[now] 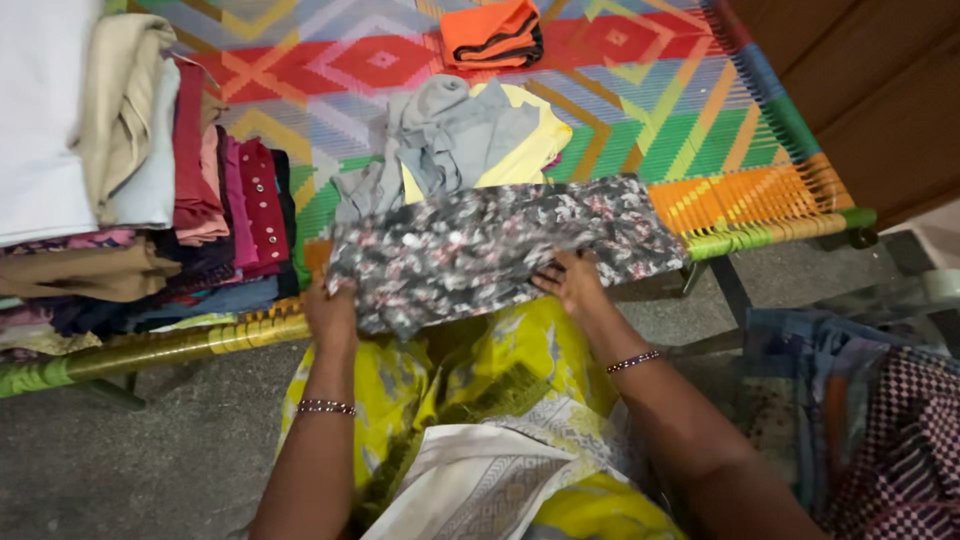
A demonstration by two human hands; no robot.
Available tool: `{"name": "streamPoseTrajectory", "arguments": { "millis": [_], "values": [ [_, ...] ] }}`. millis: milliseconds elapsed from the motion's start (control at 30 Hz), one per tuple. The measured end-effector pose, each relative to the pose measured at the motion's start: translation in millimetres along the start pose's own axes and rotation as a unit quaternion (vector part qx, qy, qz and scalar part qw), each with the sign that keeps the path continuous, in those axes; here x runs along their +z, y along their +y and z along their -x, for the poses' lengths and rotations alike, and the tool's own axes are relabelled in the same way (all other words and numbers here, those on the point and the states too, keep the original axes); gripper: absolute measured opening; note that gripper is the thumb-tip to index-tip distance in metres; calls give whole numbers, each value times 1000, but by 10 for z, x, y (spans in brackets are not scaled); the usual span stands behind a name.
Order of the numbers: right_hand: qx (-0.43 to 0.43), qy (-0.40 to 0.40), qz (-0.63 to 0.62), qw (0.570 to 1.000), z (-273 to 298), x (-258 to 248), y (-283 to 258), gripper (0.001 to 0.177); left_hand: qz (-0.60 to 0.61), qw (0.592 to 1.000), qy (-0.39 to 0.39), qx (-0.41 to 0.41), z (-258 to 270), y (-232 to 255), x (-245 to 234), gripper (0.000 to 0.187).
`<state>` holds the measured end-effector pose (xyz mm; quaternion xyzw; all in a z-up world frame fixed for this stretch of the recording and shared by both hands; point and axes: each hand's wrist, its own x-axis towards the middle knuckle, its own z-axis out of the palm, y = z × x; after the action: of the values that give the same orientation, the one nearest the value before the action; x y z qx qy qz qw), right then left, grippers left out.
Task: The person folds several garments by hand on a woven cot. They handle a white cloth, a floral-patterned skirt, and a grey pair of trousers, folding each item and stacking them on the cot.
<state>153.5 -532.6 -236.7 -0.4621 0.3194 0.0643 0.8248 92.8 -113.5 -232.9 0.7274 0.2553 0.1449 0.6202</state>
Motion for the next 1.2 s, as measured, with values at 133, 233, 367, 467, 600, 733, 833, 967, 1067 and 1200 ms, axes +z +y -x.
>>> {"name": "streamPoseTrajectory", "arguments": {
  "millis": [133,233,367,467,600,733,833,967,1067,1200],
  "values": [
    [-30,-12,30,999,-28,-57,-10,120,138,987,-14,76,115,-113,-88,61],
    [-48,6,64,997,-79,-141,9,119,-223,971,19,81,320,34,-99,113],
    [-77,-15,82,994,-122,-118,4,102,-323,932,-24,164,743,448,-60,123],
    [-86,-20,101,991,-88,-148,68,92,-476,864,-81,141,1024,712,-7,124],
    [-115,-35,99,988,-79,-42,108,81,-569,806,-106,124,1118,958,42,121],
    [-200,-38,25,979,-128,-1,-209,63,-553,821,-88,113,1076,1044,17,109],
    [-313,-112,-111,937,-214,-118,-668,47,-467,862,-80,181,1061,1078,8,111],
    [-332,9,-113,937,-287,-544,-1060,45,-490,849,-156,124,1066,1164,81,107],
    [-298,109,-5,948,-365,-932,-1022,38,-500,834,-205,114,1092,1163,190,103],
    [-181,114,-49,976,-497,-1280,-789,55,-484,831,-203,184,1111,1007,263,100]
  ]
}}
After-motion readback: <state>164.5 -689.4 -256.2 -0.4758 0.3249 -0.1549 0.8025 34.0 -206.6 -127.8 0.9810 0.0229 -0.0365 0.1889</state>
